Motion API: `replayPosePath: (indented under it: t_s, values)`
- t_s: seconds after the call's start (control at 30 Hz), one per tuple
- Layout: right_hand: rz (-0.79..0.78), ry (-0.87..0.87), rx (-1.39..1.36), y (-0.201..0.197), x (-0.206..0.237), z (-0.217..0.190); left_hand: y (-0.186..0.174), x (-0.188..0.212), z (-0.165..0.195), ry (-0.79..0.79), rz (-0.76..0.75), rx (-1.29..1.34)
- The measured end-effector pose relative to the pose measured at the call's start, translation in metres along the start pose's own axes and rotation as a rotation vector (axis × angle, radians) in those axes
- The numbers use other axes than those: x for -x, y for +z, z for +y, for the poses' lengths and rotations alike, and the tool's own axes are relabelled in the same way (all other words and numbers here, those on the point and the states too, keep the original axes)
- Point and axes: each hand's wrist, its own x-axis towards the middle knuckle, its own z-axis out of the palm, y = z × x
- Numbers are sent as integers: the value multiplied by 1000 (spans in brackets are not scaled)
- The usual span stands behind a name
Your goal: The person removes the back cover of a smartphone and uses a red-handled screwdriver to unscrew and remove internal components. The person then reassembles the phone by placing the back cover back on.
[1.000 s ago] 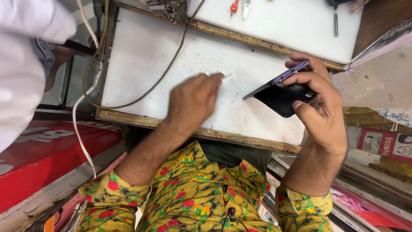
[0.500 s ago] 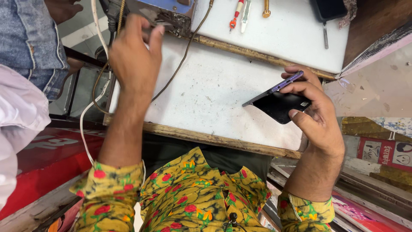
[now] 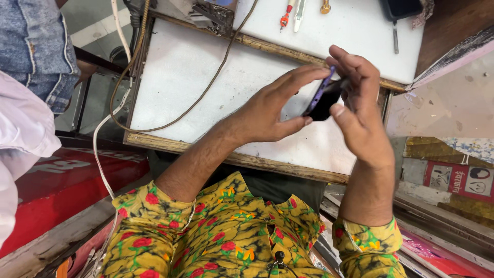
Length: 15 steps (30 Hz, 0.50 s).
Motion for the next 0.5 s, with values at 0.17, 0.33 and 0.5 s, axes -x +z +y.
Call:
replayPosePath:
  t_s: [0.17,0.33,0.5]
  values:
    - [-56,-44,190,17,14,26,6,9,-20,-138,38,108]
    - [-27,43,410,21,17,42,13,15,-18,-75,78,52]
    - [-146,-64,481,12,11,29,12,20,-16,-95,64,65]
